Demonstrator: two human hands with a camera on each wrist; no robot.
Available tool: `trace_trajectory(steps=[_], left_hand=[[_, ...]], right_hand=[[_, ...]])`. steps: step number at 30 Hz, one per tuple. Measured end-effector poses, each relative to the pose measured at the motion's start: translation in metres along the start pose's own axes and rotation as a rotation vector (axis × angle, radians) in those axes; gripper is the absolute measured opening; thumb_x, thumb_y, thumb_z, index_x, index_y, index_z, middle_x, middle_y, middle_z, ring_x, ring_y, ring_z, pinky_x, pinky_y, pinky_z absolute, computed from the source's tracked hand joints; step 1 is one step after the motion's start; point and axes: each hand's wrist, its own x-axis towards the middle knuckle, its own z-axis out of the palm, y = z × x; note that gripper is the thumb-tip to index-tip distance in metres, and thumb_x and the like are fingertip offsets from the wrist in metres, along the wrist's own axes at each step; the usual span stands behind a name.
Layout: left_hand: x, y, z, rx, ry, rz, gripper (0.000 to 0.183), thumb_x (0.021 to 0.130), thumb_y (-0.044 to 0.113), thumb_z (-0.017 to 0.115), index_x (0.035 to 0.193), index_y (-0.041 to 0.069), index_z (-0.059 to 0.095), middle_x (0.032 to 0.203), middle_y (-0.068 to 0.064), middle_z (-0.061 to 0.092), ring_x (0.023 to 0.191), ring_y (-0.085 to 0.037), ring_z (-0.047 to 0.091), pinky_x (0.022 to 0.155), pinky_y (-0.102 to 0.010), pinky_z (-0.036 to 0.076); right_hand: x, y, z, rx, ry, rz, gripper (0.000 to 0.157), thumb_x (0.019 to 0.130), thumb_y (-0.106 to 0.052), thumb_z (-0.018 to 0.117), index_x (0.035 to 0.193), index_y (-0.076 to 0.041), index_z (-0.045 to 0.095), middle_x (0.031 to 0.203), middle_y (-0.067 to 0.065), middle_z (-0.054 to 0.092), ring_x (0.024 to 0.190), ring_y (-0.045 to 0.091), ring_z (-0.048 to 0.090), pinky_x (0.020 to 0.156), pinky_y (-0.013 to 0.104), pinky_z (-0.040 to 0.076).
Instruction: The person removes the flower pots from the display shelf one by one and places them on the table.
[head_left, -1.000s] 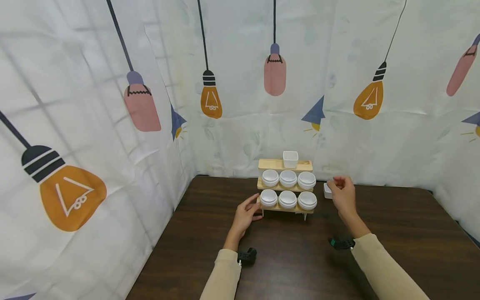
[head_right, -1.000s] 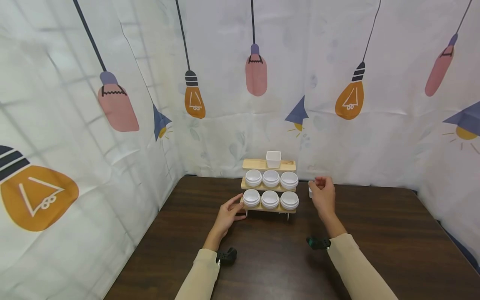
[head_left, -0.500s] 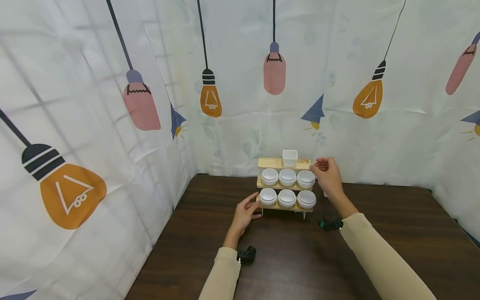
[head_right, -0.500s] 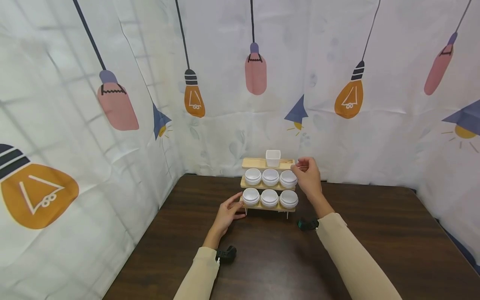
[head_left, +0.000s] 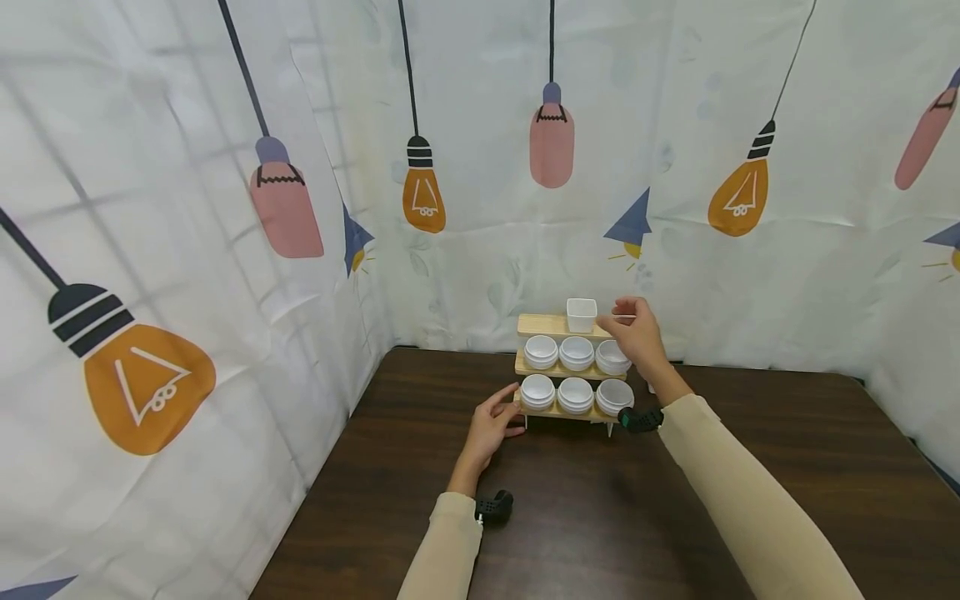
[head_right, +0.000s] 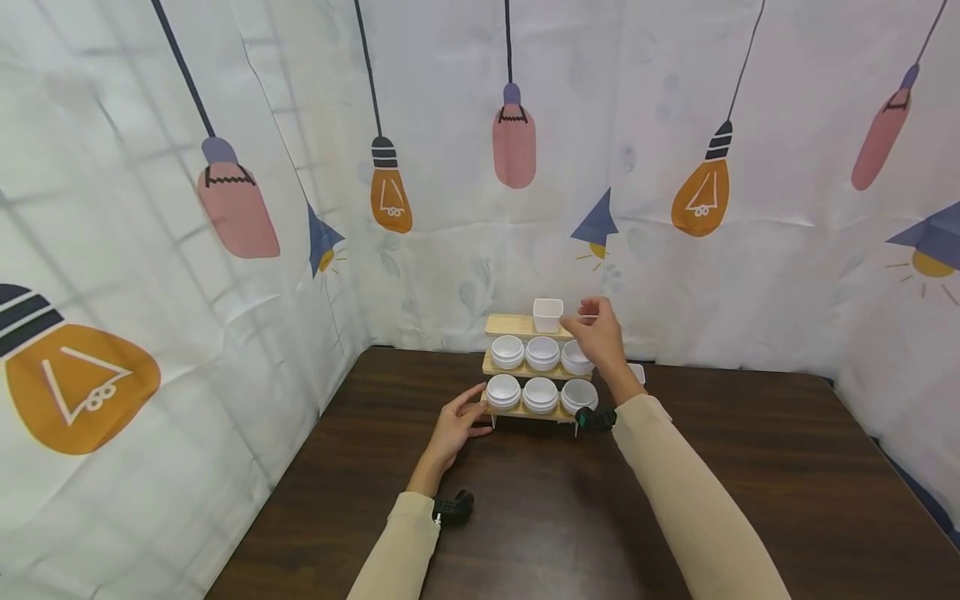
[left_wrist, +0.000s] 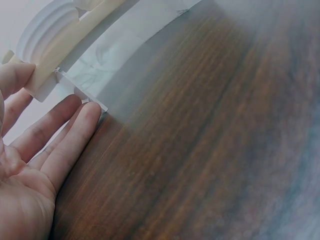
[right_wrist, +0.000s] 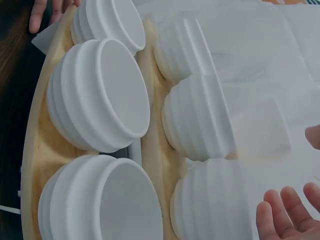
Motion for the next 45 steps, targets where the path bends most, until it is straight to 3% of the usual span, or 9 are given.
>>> trace_trajectory(steps=[12,23,36,45], left_hand=[[0.000,0.001,0.000,0.001,0.000,0.004,0.046,0.103,0.022,0.064,0.148,0.018,0.056,0.123,-0.018,0.072,0.115,-0.042,0.068,0.085,-0.041,0.066],[-0.001,0.000,0.000,-0.003,0.002,0.004,0.051,0.103,0.019,0.063,0.152,0.009,0.050,0.121,-0.018,0.072,0.115,-0.043,0.068,0.084,-0.041,0.066],[0.000,-0.002,0.000,-0.009,0.004,0.003,0.047,0.103,0.018,0.064,0.149,0.014,0.055,0.117,-0.016,0.073,0.115,-0.044,0.067,0.084,-0.040,0.066],[-0.001,0.001,0.001,-0.002,0.001,0.007,0.050,0.104,0.017,0.062,0.151,0.009,0.051,0.119,-0.018,0.072,0.111,-0.039,0.070,0.083,-0.038,0.066]], right_hand=[[0.013,-0.001,0.015,-0.032,-0.034,0.010,0.075,0.095,-0.035,0.072,0.151,-0.002,0.035,0.149,0.023,0.046,0.138,0.041,0.049,0.116,0.054,0.045],[0.014,-0.004,0.026,-0.087,-0.057,0.008,0.082,0.092,-0.038,0.075,0.154,-0.003,0.033,0.152,0.023,0.045,0.135,0.040,0.050,0.112,0.053,0.048],[0.014,-0.004,0.034,-0.152,-0.032,-0.005,0.090,0.088,-0.041,0.078,0.156,-0.004,0.033,0.152,0.025,0.045,0.134,0.042,0.050,0.111,0.057,0.048],[0.013,-0.009,0.038,-0.214,0.001,0.014,0.090,0.087,-0.042,0.079,0.155,-0.004,0.035,0.148,0.026,0.049,0.130,0.042,0.053,0.109,0.057,0.048]])
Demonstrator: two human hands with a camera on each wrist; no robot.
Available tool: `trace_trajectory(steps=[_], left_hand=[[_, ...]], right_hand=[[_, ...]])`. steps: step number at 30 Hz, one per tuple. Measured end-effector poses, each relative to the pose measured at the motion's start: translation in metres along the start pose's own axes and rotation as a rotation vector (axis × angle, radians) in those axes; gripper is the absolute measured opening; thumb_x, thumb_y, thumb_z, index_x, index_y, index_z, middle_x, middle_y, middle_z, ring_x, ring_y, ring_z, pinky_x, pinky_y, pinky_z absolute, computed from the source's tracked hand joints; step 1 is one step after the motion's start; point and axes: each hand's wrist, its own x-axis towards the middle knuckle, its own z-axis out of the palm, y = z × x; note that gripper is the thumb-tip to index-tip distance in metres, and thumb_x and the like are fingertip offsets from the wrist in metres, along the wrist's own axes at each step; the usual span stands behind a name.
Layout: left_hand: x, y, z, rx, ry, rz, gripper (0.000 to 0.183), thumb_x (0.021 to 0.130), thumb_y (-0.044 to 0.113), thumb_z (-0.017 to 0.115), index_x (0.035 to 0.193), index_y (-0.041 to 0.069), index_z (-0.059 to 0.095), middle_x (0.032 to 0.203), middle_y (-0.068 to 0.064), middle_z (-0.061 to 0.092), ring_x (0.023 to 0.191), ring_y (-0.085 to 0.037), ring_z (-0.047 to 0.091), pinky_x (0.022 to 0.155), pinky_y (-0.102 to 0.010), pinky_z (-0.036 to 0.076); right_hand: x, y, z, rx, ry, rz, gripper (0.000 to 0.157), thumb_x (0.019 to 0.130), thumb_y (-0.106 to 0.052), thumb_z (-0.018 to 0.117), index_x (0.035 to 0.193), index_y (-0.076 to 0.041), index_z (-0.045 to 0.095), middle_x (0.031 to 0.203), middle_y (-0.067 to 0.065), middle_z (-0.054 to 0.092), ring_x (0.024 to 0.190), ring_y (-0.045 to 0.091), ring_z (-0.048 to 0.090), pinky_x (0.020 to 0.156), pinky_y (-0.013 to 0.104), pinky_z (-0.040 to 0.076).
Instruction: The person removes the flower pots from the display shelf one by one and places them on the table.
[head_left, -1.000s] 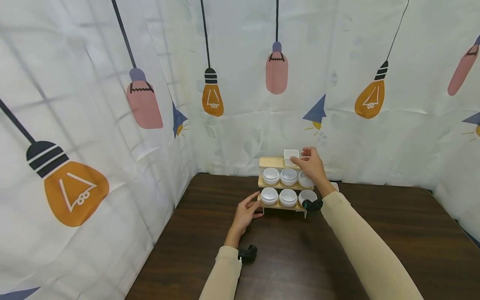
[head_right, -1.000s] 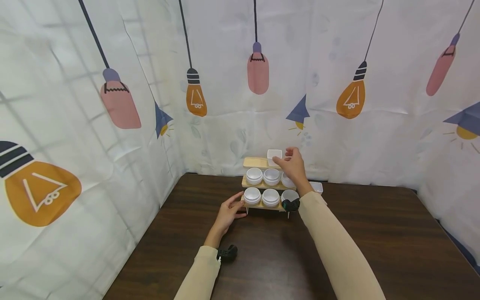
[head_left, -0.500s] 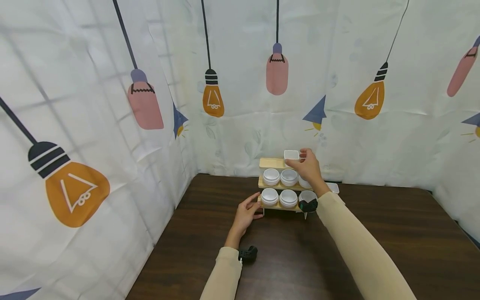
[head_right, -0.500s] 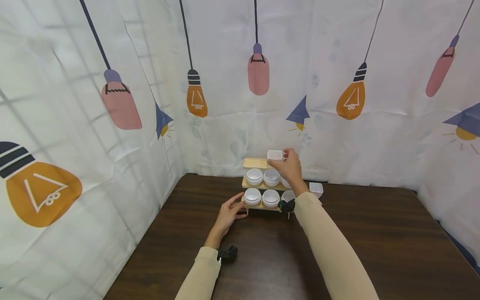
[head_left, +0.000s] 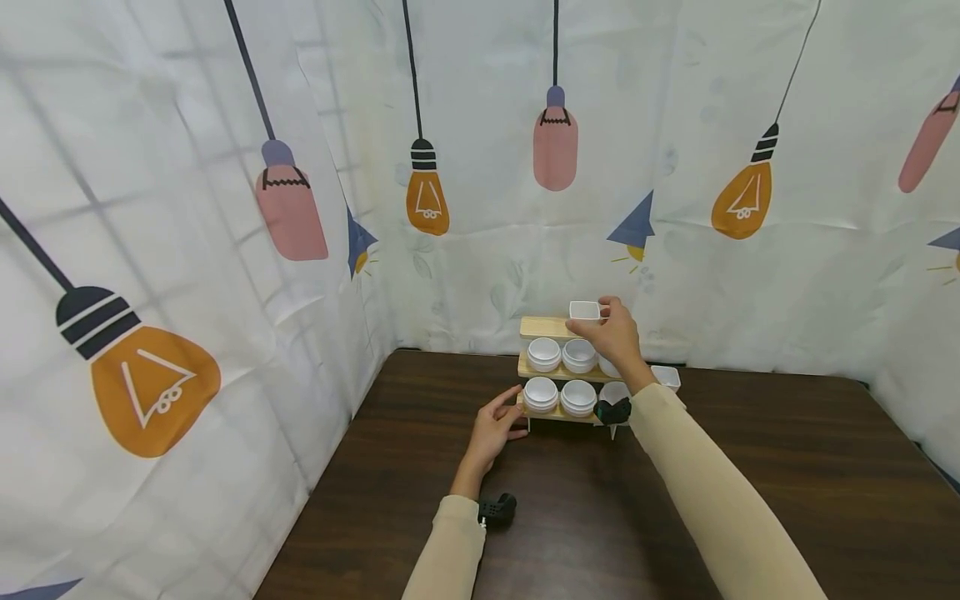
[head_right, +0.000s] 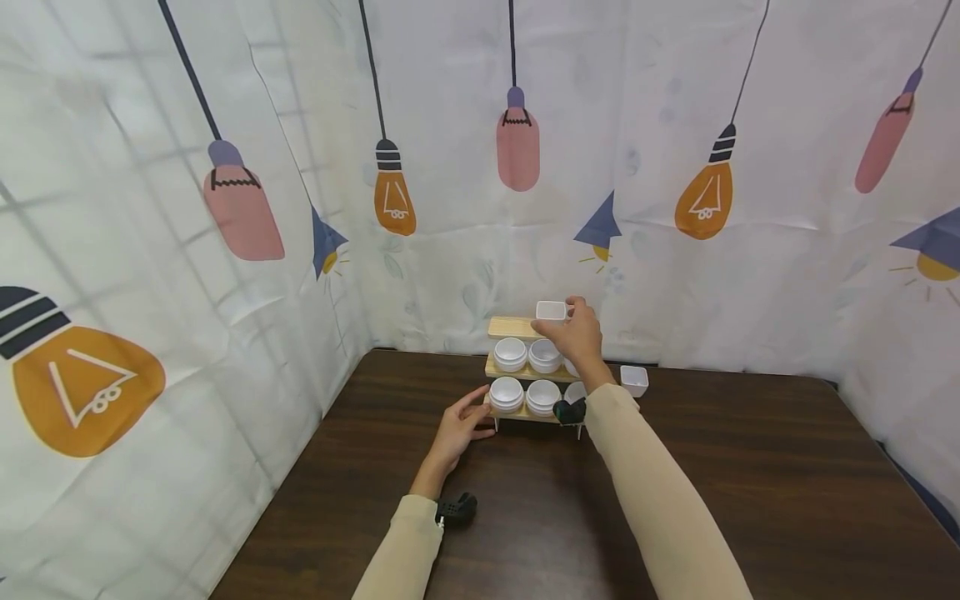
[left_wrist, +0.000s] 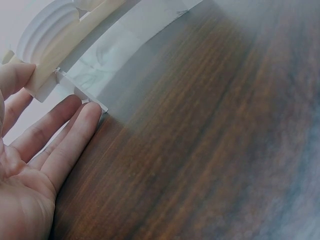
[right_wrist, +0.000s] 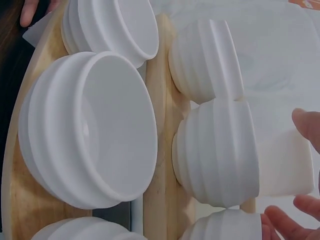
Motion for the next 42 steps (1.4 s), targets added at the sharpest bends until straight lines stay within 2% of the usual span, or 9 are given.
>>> trace_trajectory(steps=[9,16,27,37,42], left_hand=[[-0.0005,0.0003,0.0011,0.000,0.009,-0.014,0.045,0.103,0.019,0.063,0.147,0.018,0.057,0.119,-0.016,0.072,0.114,-0.038,0.069,0.083,-0.038,0.066],[0.0003,-0.0011,0.0009,-0.009,0.007,-0.017,0.045,0.103,0.018,0.064,0.147,0.018,0.057,0.118,-0.015,0.073,0.115,-0.043,0.067,0.083,-0.038,0.066],[-0.0002,0.0002,0.0015,-0.004,0.009,-0.006,0.045,0.103,0.018,0.063,0.148,0.016,0.056,0.117,-0.015,0.073,0.113,-0.041,0.068,0.083,-0.039,0.066],[-0.0005,0.0000,0.0009,0.003,0.005,0.003,0.046,0.104,0.018,0.062,0.149,0.012,0.054,0.119,-0.019,0.072,0.115,-0.044,0.067,0.085,-0.042,0.066],[-0.0008,0.0010,0.0011,-0.003,0.001,0.010,0.047,0.104,0.019,0.062,0.150,0.011,0.053,0.120,-0.020,0.072,0.116,-0.045,0.066,0.086,-0.044,0.065]], right_hand=[[0.0000,-0.0010,0.0018,-0.034,0.027,-0.003,0.089,0.086,-0.042,0.079,0.154,-0.004,0.037,0.144,0.027,0.052,0.126,0.043,0.054,0.107,0.058,0.048],[0.0000,-0.0014,0.0020,-0.036,0.039,-0.009,0.085,0.086,-0.040,0.080,0.152,-0.004,0.040,0.143,0.026,0.054,0.126,0.042,0.055,0.105,0.058,0.048],[0.0002,-0.0002,0.0049,-0.045,0.055,-0.016,0.083,0.086,-0.040,0.080,0.151,-0.003,0.042,0.139,0.027,0.057,0.121,0.042,0.057,0.103,0.057,0.049],[-0.0006,-0.0001,0.0057,-0.028,0.067,-0.016,0.076,0.087,-0.040,0.079,0.148,-0.006,0.047,0.139,0.026,0.059,0.125,0.043,0.057,0.106,0.059,0.048],[0.0002,-0.0001,0.0063,-0.026,0.066,-0.010,0.078,0.087,-0.041,0.079,0.150,-0.008,0.046,0.141,0.025,0.058,0.126,0.042,0.056,0.107,0.058,0.048]])
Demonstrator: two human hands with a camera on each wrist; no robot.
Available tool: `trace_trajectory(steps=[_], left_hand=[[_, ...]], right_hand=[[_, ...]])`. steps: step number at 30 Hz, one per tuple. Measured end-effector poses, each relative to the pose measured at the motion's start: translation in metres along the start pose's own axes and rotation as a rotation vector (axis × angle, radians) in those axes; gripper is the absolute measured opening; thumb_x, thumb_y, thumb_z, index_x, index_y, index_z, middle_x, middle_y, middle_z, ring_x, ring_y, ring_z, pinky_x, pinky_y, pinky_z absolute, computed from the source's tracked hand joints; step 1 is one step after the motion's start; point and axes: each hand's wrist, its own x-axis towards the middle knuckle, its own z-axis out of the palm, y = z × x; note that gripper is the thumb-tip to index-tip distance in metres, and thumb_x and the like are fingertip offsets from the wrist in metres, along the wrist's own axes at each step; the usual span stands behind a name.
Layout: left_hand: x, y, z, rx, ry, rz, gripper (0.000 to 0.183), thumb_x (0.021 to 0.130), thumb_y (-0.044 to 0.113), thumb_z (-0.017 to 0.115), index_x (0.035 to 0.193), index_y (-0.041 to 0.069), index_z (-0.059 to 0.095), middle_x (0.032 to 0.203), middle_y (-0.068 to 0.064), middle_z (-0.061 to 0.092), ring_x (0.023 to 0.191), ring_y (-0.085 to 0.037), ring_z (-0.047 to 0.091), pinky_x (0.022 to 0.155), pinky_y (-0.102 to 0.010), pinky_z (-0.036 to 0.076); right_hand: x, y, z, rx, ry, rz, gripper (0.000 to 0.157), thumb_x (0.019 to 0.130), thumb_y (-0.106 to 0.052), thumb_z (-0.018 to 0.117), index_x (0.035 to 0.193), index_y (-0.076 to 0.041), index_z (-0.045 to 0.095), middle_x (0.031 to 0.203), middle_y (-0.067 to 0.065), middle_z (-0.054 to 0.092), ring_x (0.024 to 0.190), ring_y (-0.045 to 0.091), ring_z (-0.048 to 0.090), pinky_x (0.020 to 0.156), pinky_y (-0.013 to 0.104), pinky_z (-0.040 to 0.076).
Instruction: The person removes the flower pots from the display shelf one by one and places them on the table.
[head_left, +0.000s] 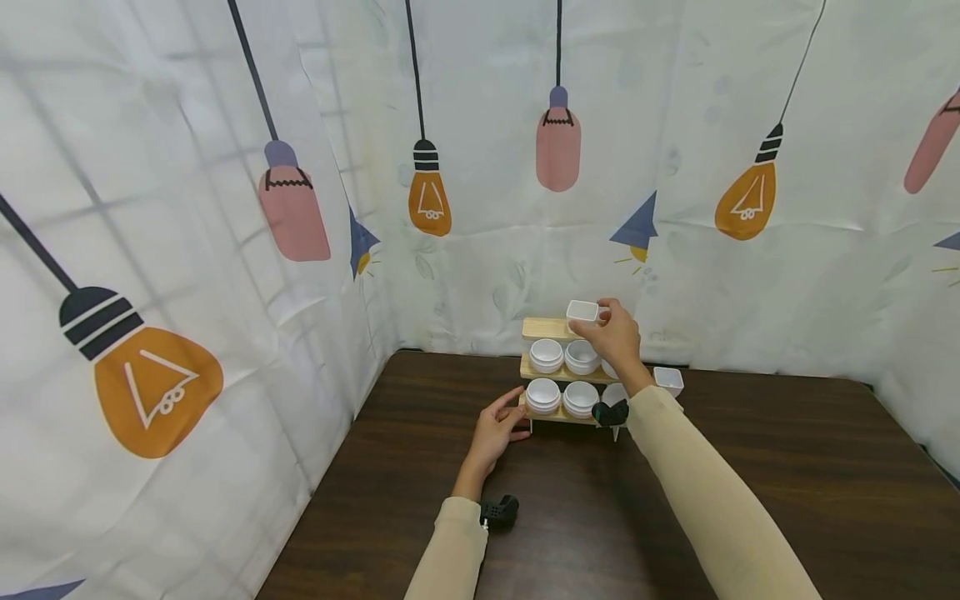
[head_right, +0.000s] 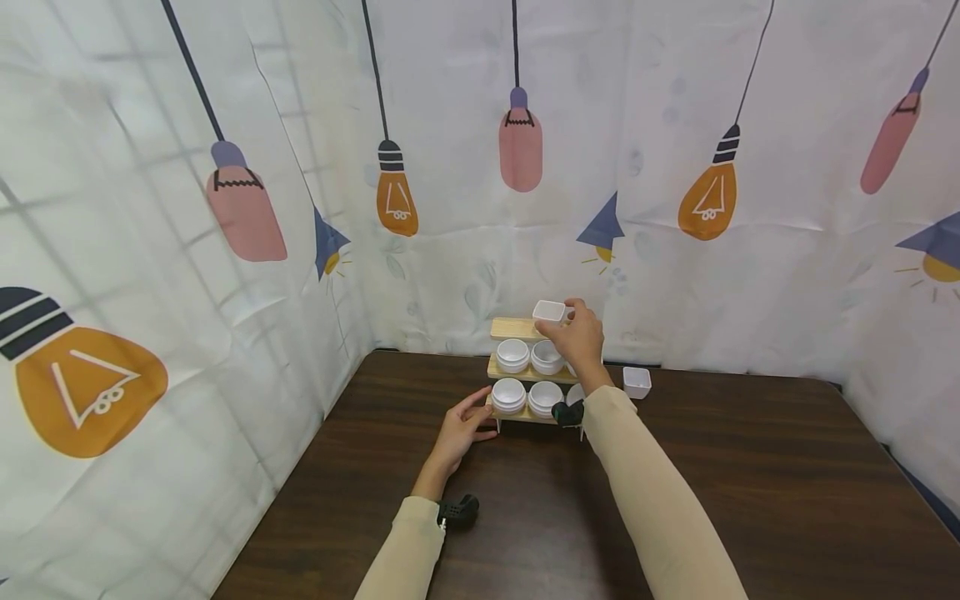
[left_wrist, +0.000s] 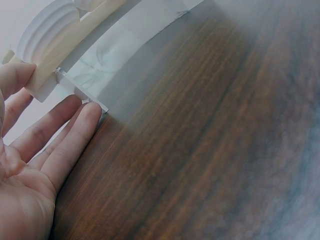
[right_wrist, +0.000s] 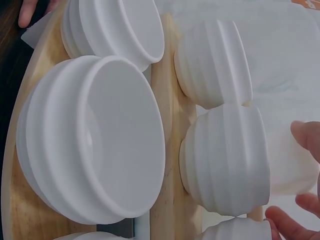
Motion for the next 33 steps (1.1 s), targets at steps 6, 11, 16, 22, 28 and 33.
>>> trace_trajectory(steps=[6,11,16,22,28,33], left_hand=[[0.0002,-0.0004,0.0001,0.005,0.003,-0.006,0.047,0.103,0.019,0.063,0.149,0.012,0.055,0.120,-0.020,0.072,0.116,-0.046,0.066,0.086,-0.044,0.065],[0.0002,0.0001,0.0000,0.009,0.003,-0.006,0.046,0.103,0.019,0.063,0.149,0.013,0.055,0.120,-0.020,0.071,0.117,-0.046,0.066,0.087,-0.044,0.065],[-0.0005,0.0004,-0.0001,0.008,-0.002,0.002,0.047,0.104,0.019,0.062,0.149,0.012,0.054,0.121,-0.020,0.071,0.116,-0.046,0.066,0.087,-0.045,0.065],[-0.0013,0.0013,0.0001,0.001,-0.001,-0.008,0.047,0.104,0.019,0.063,0.149,0.014,0.054,0.121,-0.019,0.072,0.117,-0.044,0.066,0.086,-0.043,0.065],[-0.0007,0.0001,0.0002,-0.002,0.000,-0.003,0.047,0.104,0.019,0.062,0.149,0.012,0.054,0.121,-0.022,0.071,0.117,-0.046,0.065,0.086,-0.044,0.065],[-0.0010,0.0010,0.0009,0.001,-0.001,-0.001,0.048,0.104,0.019,0.062,0.150,0.011,0.053,0.122,-0.022,0.070,0.117,-0.047,0.066,0.087,-0.046,0.065]], right_hand=[[0.0008,0.0007,-0.0006,-0.002,-0.002,-0.011,0.075,0.088,-0.039,0.079,0.149,-0.007,0.048,0.140,0.025,0.059,0.125,0.042,0.056,0.107,0.058,0.046],[0.0016,0.0023,-0.0005,0.002,-0.001,-0.016,0.071,0.089,-0.038,0.079,0.146,-0.007,0.050,0.139,0.024,0.059,0.126,0.042,0.056,0.106,0.058,0.047],[0.0005,0.0027,-0.0013,0.036,-0.002,-0.011,0.067,0.089,-0.036,0.079,0.143,-0.007,0.051,0.140,0.023,0.059,0.128,0.040,0.056,0.106,0.057,0.049],[-0.0002,0.0030,-0.0031,0.063,0.003,0.006,0.066,0.089,-0.035,0.080,0.141,-0.006,0.051,0.139,0.022,0.060,0.127,0.040,0.057,0.105,0.055,0.051],[0.0006,0.0060,-0.0048,0.093,0.012,0.000,0.067,0.089,-0.032,0.080,0.143,-0.006,0.050,0.138,0.022,0.060,0.126,0.040,0.058,0.104,0.055,0.052],[0.0012,0.0068,-0.0075,0.113,0.005,-0.002,0.069,0.090,-0.029,0.079,0.147,-0.006,0.047,0.139,0.023,0.060,0.127,0.040,0.058,0.105,0.054,0.052]])
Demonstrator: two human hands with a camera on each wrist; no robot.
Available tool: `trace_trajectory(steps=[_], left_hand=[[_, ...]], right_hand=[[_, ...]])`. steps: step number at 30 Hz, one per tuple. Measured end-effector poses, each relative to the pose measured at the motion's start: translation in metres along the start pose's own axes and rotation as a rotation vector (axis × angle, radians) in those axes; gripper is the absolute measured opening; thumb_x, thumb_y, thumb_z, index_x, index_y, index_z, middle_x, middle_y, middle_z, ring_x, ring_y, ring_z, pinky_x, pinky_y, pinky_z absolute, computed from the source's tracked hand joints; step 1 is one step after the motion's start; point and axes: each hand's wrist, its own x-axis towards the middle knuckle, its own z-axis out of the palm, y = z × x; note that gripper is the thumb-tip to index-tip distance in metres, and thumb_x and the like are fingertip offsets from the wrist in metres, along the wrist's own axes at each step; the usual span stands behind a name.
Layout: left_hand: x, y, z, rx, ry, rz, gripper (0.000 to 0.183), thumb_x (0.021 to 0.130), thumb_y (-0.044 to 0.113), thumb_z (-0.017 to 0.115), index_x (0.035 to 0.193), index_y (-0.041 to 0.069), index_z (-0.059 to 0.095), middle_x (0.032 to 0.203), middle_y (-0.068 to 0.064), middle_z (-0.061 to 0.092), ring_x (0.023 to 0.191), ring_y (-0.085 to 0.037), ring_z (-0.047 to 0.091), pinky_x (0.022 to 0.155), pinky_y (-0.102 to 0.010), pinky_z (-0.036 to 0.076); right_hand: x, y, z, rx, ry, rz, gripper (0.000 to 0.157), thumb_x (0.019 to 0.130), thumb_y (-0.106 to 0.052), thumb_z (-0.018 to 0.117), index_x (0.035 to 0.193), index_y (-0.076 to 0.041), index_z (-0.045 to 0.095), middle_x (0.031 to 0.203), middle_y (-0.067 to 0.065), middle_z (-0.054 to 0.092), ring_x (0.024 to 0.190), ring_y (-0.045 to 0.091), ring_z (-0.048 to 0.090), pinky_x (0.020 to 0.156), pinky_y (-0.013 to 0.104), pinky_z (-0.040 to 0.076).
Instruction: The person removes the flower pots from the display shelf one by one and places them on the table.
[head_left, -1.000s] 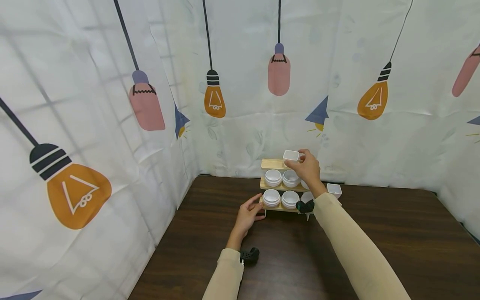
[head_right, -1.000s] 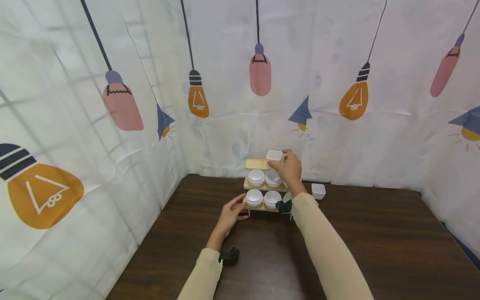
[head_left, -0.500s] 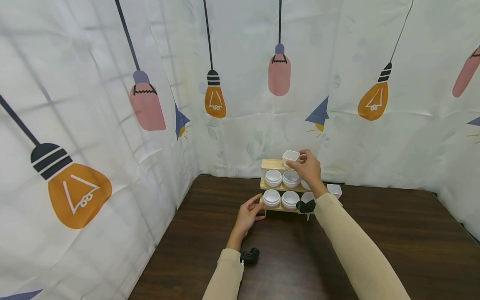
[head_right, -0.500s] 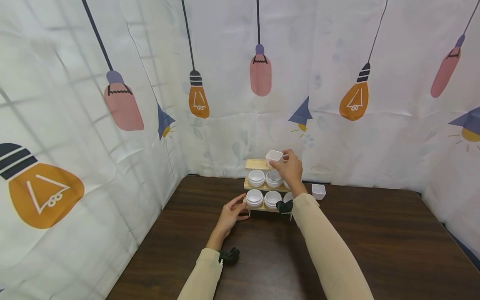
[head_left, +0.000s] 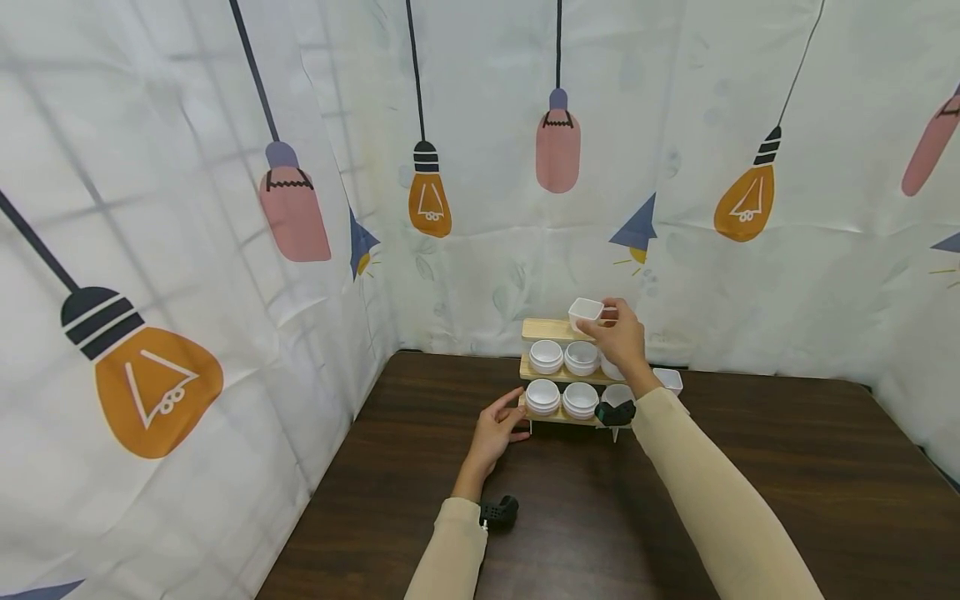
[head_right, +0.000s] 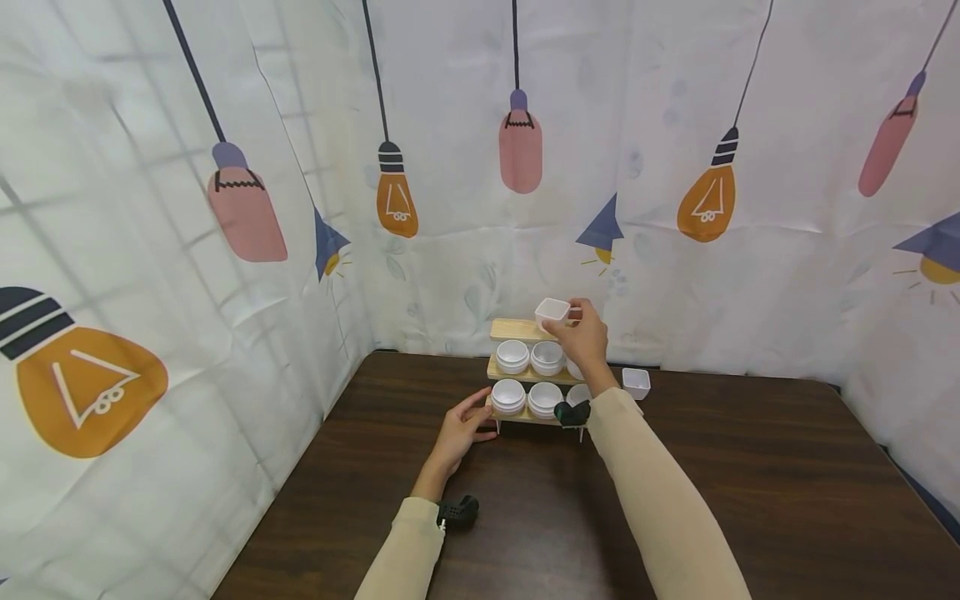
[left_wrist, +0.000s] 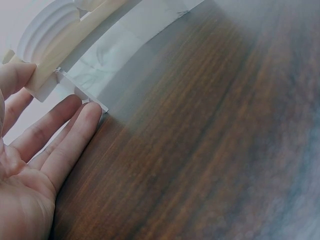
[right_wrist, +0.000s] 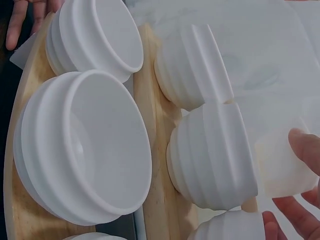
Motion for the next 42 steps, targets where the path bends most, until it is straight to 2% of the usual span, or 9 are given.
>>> trace_trajectory(steps=[8,17,21,26,28,31,36,42], left_hand=[[0.000,0.001,0.000,-0.004,0.004,-0.002,0.048,0.104,0.018,0.062,0.150,0.010,0.052,0.123,-0.023,0.070,0.117,-0.049,0.064,0.087,-0.046,0.065],[0.000,-0.001,0.000,-0.003,0.009,-0.007,0.048,0.103,0.017,0.063,0.150,0.009,0.053,0.119,-0.020,0.072,0.114,-0.046,0.067,0.085,-0.044,0.065],[0.000,-0.001,0.000,0.000,0.010,-0.001,0.048,0.104,0.017,0.062,0.150,0.008,0.053,0.117,-0.017,0.073,0.112,-0.043,0.069,0.083,-0.040,0.066],[0.000,-0.001,0.001,0.004,0.012,-0.013,0.046,0.103,0.017,0.063,0.149,0.011,0.055,0.116,-0.015,0.073,0.111,-0.041,0.069,0.081,-0.037,0.066],[0.000,-0.001,0.001,0.005,0.011,-0.014,0.047,0.104,0.017,0.063,0.149,0.011,0.054,0.116,-0.015,0.073,0.111,-0.040,0.069,0.081,-0.037,0.066],[0.000,-0.002,0.000,0.009,0.012,-0.011,0.047,0.103,0.018,0.063,0.149,0.011,0.054,0.117,-0.016,0.073,0.110,-0.039,0.070,0.082,-0.038,0.066],[0.001,-0.003,0.000,0.007,0.019,-0.020,0.046,0.102,0.020,0.065,0.147,0.018,0.057,0.120,-0.017,0.072,0.112,-0.040,0.070,0.083,-0.037,0.066],[0.001,-0.003,-0.001,0.002,0.017,-0.012,0.046,0.102,0.020,0.065,0.147,0.017,0.057,0.120,-0.017,0.072,0.113,-0.042,0.069,0.082,-0.037,0.066]], right_hand=[[0.000,0.001,-0.006,0.045,-0.015,-0.003,0.071,0.093,-0.030,0.077,0.151,-0.007,0.044,0.143,0.023,0.057,0.131,0.040,0.055,0.110,0.054,0.050],[0.002,0.004,-0.013,0.134,-0.013,-0.034,0.069,0.091,-0.024,0.079,0.149,-0.004,0.045,0.139,0.025,0.059,0.128,0.040,0.059,0.109,0.052,0.051],[0.003,0.004,-0.016,0.176,-0.007,-0.046,0.067,0.092,-0.019,0.078,0.147,-0.002,0.045,0.139,0.025,0.059,0.127,0.040,0.060,0.107,0.042,0.054],[0.000,0.005,-0.024,0.204,-0.015,-0.046,0.067,0.092,-0.018,0.078,0.148,-0.003,0.044,0.141,0.024,0.058,0.126,0.038,0.061,0.087,0.014,0.053],[-0.002,0.006,-0.028,0.214,-0.019,-0.049,0.067,0.093,-0.018,0.078,0.149,-0.004,0.043,0.141,0.024,0.057,0.125,0.039,0.061,0.080,0.008,0.051],[-0.006,0.007,-0.035,0.218,-0.020,-0.065,0.068,0.093,-0.019,0.077,0.150,-0.004,0.042,0.142,0.024,0.054,0.124,0.040,0.060,0.075,0.005,0.050],[-0.009,0.011,-0.047,0.209,-0.008,-0.081,0.067,0.094,-0.020,0.076,0.150,-0.005,0.042,0.143,0.022,0.053,0.120,0.036,0.060,0.077,0.005,0.050],[-0.012,0.017,-0.057,0.172,0.012,-0.069,0.066,0.094,-0.023,0.076,0.149,-0.006,0.044,0.145,0.019,0.053,0.120,0.033,0.060,0.077,0.007,0.049]])
